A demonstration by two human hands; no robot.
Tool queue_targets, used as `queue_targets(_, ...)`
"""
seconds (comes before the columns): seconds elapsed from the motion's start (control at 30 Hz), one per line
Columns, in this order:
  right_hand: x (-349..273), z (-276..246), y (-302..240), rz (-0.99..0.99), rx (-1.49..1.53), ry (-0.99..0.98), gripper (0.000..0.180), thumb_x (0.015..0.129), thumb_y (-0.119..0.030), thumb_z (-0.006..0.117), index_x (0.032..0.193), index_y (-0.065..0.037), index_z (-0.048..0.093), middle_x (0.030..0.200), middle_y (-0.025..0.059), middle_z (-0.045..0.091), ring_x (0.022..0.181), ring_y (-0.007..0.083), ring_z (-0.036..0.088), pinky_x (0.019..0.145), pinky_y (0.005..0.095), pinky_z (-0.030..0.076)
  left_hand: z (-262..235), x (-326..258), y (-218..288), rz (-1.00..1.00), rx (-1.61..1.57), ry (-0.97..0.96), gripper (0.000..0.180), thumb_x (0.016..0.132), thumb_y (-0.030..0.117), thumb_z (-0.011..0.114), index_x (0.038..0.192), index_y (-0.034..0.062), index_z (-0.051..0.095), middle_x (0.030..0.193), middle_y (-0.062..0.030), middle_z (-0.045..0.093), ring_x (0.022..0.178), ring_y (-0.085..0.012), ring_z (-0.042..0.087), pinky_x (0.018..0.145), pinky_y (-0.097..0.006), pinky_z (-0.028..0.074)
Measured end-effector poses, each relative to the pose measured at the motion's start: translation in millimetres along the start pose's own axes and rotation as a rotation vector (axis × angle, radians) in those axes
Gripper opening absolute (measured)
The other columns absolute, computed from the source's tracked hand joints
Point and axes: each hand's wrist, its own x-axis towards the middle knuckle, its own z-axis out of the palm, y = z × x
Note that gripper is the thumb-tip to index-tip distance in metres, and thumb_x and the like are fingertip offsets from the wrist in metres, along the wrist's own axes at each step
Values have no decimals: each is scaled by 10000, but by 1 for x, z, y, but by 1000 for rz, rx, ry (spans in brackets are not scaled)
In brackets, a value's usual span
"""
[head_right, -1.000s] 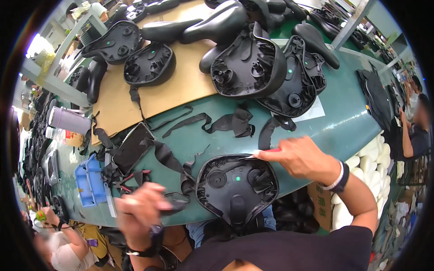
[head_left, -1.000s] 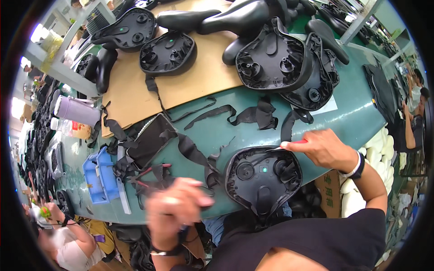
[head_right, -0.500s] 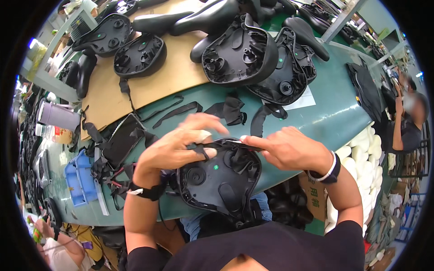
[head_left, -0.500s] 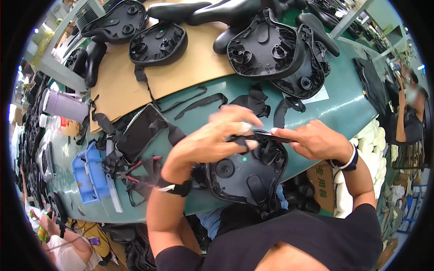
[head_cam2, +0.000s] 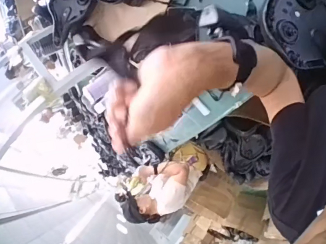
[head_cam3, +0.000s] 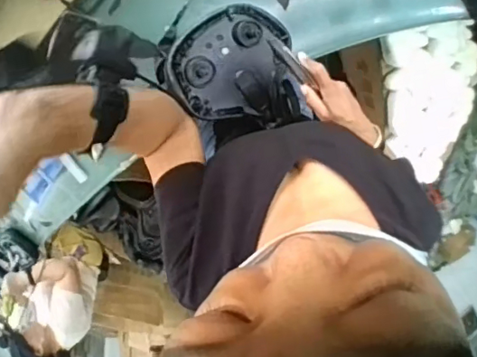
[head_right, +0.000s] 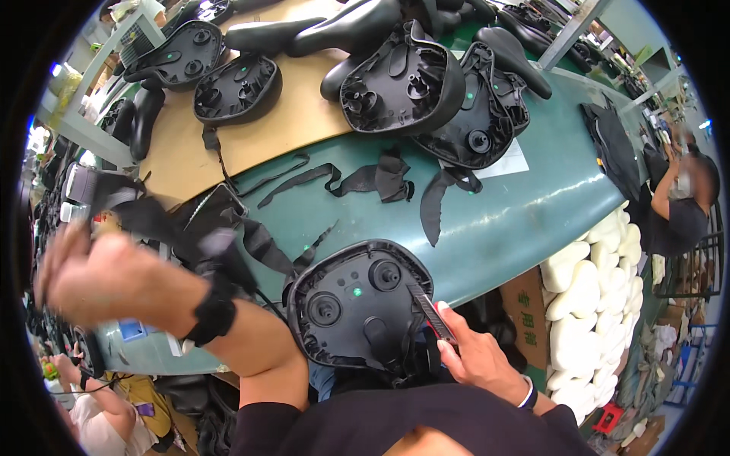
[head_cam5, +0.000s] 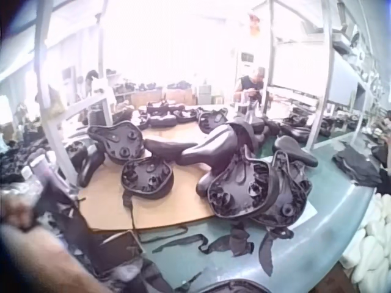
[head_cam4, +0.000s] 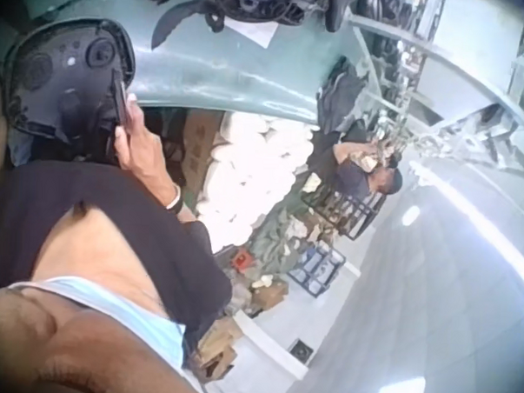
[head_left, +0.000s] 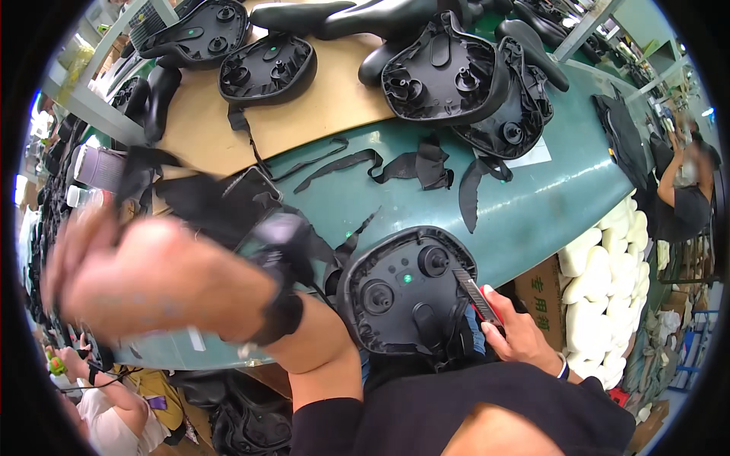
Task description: The person uses a red utility knife to trim excess black material from the underside of bicycle seats. They repeatedly pick up seats from a pile, scrape the edges to remove loose strips, and place the seats back on the table. The process is repetitive and involves handling multiple seats one by one.
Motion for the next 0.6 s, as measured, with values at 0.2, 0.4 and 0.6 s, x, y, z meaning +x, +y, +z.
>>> queue_targets(0.2, 39, 29, 27, -56, 339, 253, 878, 801, -250, 780, 1446, 11, 244, 1282, 221, 521, 1156, 307, 559, 986, 371, 431, 8, -72, -6, 238, 274, -872, 423, 766, 196, 760, 1085, -6, 569, 1353, -258, 446, 1184, -447, 458, 972, -516, 364)
queue_targets(0.4, 119, 9, -4, -264, 539, 155, 831, 757, -126, 783, 1418, -21, 288, 997, 43, 523, 852, 95, 518, 747, 265, 465, -25, -103, -28, -450, -104, -1906, 562, 879, 509, 624, 1007, -38, 622, 808, -230, 630, 728, -314, 592, 741, -371, 490)
queue_targets(0.6, 167, -52, -30, -295, 616, 474, 451, 845, -81, 685, 1257, -7, 516, 827, -2, 557, 669, 66, 568, 587, 204, 467, 18, -21, -110, -1303, -732, -790, 485, 951, 402, 587, 1178, -25, 553, 1112, -110, 640, 961, -232, 620, 950, -389, 487)
